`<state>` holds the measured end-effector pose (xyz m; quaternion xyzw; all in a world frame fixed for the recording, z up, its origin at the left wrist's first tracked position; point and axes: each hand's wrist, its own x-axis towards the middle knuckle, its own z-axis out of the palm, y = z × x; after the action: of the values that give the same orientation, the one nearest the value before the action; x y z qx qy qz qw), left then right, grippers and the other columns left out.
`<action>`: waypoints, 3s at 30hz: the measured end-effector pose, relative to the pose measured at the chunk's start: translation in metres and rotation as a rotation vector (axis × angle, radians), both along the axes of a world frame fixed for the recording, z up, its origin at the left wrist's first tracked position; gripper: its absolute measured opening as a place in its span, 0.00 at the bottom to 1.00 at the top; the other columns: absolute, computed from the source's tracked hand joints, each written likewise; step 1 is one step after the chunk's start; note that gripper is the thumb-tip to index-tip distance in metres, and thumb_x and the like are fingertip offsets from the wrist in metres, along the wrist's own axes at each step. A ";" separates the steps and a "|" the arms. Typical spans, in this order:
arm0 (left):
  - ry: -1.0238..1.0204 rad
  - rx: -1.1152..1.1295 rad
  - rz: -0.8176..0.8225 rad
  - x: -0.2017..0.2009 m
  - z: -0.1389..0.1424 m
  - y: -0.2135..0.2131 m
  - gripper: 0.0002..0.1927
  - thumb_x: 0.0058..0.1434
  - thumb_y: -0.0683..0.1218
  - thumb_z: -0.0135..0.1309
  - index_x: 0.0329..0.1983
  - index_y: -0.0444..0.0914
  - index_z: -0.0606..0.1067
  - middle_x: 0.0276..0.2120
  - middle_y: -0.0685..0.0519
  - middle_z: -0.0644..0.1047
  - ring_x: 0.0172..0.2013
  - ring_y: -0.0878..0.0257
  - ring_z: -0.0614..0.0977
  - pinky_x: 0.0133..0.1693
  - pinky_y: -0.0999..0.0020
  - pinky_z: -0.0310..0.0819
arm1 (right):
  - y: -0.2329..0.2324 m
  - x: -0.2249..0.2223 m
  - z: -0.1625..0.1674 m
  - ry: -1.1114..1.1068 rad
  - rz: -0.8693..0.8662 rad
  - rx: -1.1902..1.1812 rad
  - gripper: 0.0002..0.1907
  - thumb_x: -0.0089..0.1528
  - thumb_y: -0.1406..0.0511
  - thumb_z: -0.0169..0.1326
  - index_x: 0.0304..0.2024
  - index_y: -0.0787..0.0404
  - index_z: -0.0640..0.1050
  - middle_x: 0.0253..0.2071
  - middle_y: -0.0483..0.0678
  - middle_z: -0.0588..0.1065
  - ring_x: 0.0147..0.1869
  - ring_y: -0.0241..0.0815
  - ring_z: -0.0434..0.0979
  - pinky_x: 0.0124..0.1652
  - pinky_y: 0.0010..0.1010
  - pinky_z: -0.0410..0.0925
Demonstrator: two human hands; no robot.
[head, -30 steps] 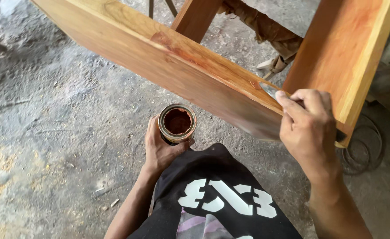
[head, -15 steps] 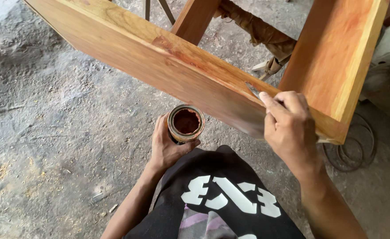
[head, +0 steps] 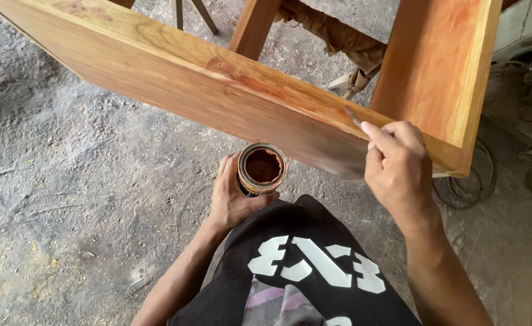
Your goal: The person uses a small knife to scoop wood filler from a round board and presses it into holes and gaps on a wooden furniture frame. They then dip a small brush into a can of reddish stain and brush the stain over the filled spots and frame edges.
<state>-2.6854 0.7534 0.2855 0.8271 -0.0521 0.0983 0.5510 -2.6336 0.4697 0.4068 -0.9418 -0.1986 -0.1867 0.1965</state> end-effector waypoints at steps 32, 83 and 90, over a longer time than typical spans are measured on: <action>0.004 0.062 -0.083 0.013 -0.011 -0.035 0.40 0.40 0.51 0.74 0.57 0.36 0.73 0.51 0.46 0.77 0.53 0.50 0.78 0.55 0.54 0.74 | -0.066 -0.037 -0.005 -0.015 -0.148 -0.108 0.13 0.65 0.77 0.58 0.52 0.66 0.84 0.39 0.52 0.74 0.36 0.41 0.71 0.28 0.24 0.64; 0.001 0.322 0.329 -0.094 -0.008 -0.387 0.48 0.37 0.52 0.76 0.61 0.35 0.68 0.55 0.42 0.73 0.57 0.45 0.76 0.57 0.52 0.72 | -0.363 0.022 -0.063 -0.192 0.404 0.129 0.18 0.66 0.78 0.59 0.56 0.59 0.83 0.43 0.48 0.73 0.47 0.48 0.76 0.44 0.36 0.71; -0.008 0.269 0.374 -0.102 -0.008 -0.383 0.47 0.35 0.51 0.76 0.60 0.35 0.69 0.54 0.43 0.74 0.57 0.45 0.75 0.57 0.51 0.71 | -0.320 0.040 -0.047 -0.300 0.492 0.006 0.16 0.64 0.75 0.62 0.54 0.59 0.84 0.41 0.49 0.71 0.48 0.49 0.73 0.46 0.38 0.70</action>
<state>-2.7875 0.3703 0.2773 0.8879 0.0870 0.1942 0.4078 -2.5934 0.1492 0.3596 -0.8266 -0.4474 -0.2714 0.2071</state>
